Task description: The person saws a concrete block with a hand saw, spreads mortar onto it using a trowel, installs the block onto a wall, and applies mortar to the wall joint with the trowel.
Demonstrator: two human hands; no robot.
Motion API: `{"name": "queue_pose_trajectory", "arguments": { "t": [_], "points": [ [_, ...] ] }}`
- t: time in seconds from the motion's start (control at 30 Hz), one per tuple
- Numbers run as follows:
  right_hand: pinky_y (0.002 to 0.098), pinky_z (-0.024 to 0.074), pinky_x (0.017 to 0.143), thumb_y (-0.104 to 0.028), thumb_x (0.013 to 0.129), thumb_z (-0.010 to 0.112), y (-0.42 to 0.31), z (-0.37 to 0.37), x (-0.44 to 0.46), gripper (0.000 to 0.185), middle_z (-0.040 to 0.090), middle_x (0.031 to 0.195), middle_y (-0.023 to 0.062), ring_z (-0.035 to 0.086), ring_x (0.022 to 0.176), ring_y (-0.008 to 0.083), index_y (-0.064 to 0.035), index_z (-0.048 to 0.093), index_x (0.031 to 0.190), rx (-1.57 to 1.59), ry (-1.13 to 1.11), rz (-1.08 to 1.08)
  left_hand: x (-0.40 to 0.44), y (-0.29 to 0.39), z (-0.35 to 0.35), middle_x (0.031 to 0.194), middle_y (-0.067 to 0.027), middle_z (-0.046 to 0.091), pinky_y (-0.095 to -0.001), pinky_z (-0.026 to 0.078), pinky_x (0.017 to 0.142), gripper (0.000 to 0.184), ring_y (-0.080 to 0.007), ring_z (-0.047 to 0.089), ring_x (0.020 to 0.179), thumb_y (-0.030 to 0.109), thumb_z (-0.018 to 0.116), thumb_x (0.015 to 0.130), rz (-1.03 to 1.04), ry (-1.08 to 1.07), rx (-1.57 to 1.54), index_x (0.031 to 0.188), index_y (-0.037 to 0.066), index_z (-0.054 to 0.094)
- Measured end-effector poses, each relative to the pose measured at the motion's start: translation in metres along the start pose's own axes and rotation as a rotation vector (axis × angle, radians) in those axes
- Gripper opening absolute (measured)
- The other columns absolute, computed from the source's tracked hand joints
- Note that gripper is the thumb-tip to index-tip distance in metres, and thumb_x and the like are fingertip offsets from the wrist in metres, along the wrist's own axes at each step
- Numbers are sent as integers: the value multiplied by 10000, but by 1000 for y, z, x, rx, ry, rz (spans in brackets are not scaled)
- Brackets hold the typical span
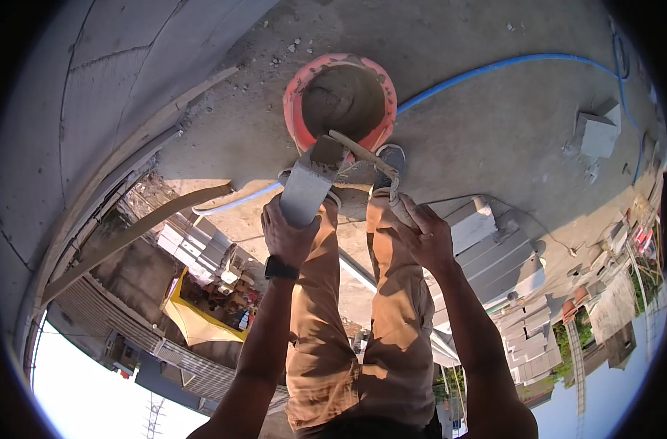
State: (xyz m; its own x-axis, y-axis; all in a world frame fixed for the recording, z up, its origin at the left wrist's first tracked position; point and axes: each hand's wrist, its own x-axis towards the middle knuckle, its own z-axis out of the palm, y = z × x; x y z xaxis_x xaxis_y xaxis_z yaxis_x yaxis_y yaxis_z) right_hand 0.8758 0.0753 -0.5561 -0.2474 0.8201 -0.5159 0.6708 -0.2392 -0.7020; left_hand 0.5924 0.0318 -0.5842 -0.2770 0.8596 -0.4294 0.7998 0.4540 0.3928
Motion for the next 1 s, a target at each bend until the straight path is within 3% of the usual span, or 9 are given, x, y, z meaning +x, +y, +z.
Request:
{"name": "queue_pose_trajectory", "arguments": {
  "t": [0.1,0.23,0.3,0.37,0.43,0.5,0.63,0.77,1.0],
  "points": [
    [474,536,809,-286,863,688,35,29,67,485,683,1010,209,667,909,401,-67,599,1286,-105,-7,182,-7,-4,-8,1151,-216,534,-522,441,918,800,-422,522,1084,256,850,655,-34,-15,-15,1288,5,430],
    [463,523,858,-320,854,640,38,59,190,422,680,1062,246,667,1007,380,-10,643,1140,-187,-276,404,-12,-7,-16,1136,-216,539,-518,449,895,777,-415,531,1068,220,845,649,-25,-7,-47,1278,18,436],
    [414,519,581,-250,851,697,73,106,241,350,666,792,204,677,659,288,37,624,1037,11,-376,478,-15,-11,-16,1132,-213,541,-517,451,890,773,-412,534,1065,209,843,646,-18,-6,-41,1278,26,437],
    [382,486,523,-246,856,701,96,141,269,316,633,731,154,630,589,232,29,627,991,-78,-469,341,-10,-14,-13,1142,-206,539,-516,455,882,780,-411,537,1061,212,843,643,-31,-9,-45,1285,40,433],
    [350,453,464,-243,862,705,89,135,261,287,599,669,105,584,518,176,21,630,946,-184,-555,203,-7,-18,-9,1138,-200,539,-517,455,885,780,-410,535,1061,212,841,640,-41,-16,-44,1284,44,436],
    [354,493,521,-224,881,643,74,101,233,213,595,630,57,615,560,183,-12,669,884,307,-464,537,-8,-17,-7,1133,-193,540,-519,454,887,779,-410,534,1062,212,839,636,-50,-4,-64,1284,48,439],
    [335,477,544,-228,843,729,86,42,152,357,610,729,32,584,584,137,9,660,1100,343,-503,457,-2,-17,-7,1112,-183,542,-526,434,923,754,-408,517,1076,224,826,640,-67,1,-68,1267,36,452],
    [337,532,743,-188,809,763,78,25,68,527,695,920,98,681,828,183,-43,620,1295,262,-177,54,3,-17,-5,1109,-186,542,-527,414,955,743,-409,507,1089,244,818,648,-68,-17,-54,1260,29,458],
    [418,552,681,-189,735,777,12,16,15,614,657,957,81,652,829,312,-174,595,1321,-156,-66,-177,11,-6,-1,1097,-183,553,-531,426,939,710,-408,528,1054,260,806,662,-32,2,21,1258,68,471]
  ]
}}
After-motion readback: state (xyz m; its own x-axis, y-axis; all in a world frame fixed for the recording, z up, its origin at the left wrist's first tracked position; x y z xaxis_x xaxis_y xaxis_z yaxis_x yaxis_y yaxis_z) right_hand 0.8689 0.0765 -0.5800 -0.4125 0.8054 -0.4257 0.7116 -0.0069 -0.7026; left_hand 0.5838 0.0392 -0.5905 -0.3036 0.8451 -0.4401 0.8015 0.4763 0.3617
